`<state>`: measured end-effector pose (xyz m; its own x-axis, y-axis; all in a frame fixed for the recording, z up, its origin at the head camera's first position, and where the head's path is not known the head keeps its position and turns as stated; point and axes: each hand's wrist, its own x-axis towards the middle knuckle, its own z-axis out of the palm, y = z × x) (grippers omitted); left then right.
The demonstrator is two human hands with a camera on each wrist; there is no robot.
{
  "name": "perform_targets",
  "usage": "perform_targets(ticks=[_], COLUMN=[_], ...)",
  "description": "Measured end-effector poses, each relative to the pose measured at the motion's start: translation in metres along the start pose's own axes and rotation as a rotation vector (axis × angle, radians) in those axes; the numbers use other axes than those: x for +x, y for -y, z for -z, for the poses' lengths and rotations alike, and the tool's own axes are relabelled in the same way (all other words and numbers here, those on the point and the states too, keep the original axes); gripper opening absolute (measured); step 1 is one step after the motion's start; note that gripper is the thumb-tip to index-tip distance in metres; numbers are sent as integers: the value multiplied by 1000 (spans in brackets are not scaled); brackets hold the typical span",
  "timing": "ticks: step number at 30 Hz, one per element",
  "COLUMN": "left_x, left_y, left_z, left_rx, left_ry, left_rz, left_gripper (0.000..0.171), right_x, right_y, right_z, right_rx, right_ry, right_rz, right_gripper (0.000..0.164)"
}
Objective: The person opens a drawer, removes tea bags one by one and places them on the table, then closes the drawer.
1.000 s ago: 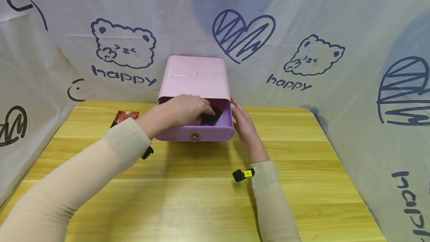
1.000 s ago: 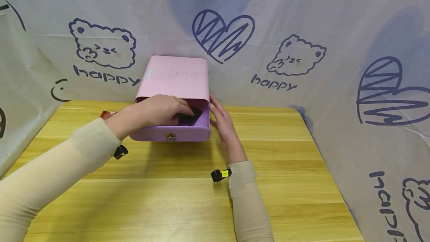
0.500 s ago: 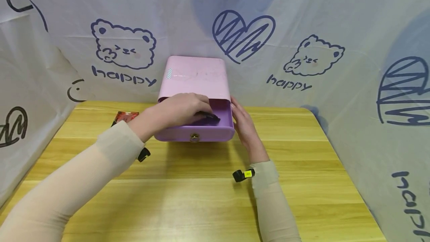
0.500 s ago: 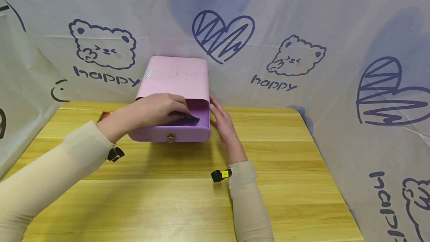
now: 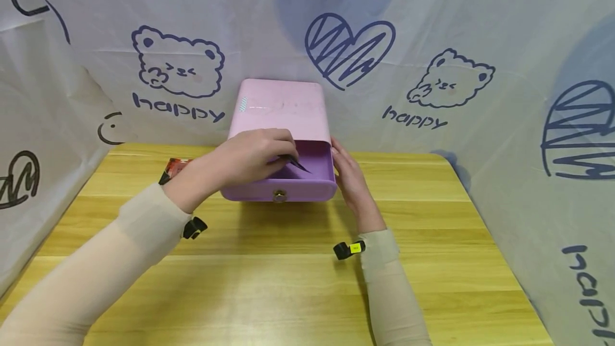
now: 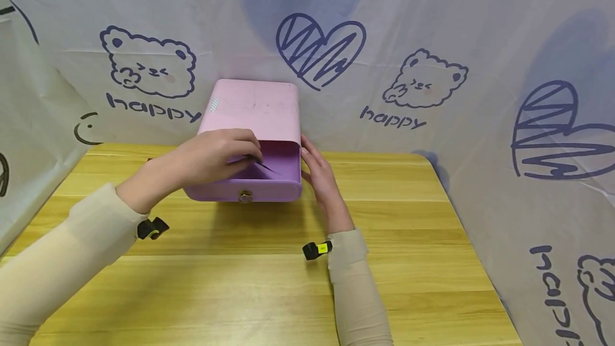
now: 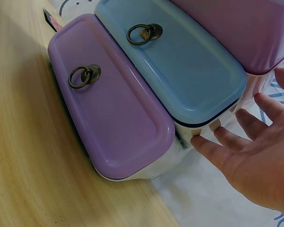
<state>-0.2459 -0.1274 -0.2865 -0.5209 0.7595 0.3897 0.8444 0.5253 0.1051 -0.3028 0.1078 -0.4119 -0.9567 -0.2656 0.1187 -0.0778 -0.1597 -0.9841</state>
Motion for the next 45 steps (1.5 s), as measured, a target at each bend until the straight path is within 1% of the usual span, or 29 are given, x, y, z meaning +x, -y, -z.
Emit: perform_targets(ticks=[4, 10, 17, 26, 34, 39, 43, 45], left_x=[-5, -14, -26, -40, -55, -63, -69, -72], left_y=[0, 1, 3, 2, 0, -2, -3, -2], left_z=[3, 9, 15, 22, 20, 19, 19, 18], left_rx=[-6, -49, -89, -175, -217, -206, -170, -146], left_ry=[-59, -141, -206, -310, -446, -525, -576, -595], left_rz=[-20, -28, -5, -7, 33, 52, 64, 82], left_gripper=[21, 19, 20, 29, 32, 30, 27, 25], right_x=[0, 0, -1, 0, -1, -2, -2, -2], right_y=[0, 0, 2, 1, 1, 1, 1, 0], right_z=[0, 1, 1, 2, 1, 1, 1, 1], right_rx=[-2, -12, -21, -20, -24, -39, -30, -28], right_ry=[0, 1, -9, 1, 18, 15, 12, 10], right_rz=[5, -5, -13, -6, -13, -16, -14, -11], right_gripper=[48, 49, 50, 51, 50, 52, 50, 50])
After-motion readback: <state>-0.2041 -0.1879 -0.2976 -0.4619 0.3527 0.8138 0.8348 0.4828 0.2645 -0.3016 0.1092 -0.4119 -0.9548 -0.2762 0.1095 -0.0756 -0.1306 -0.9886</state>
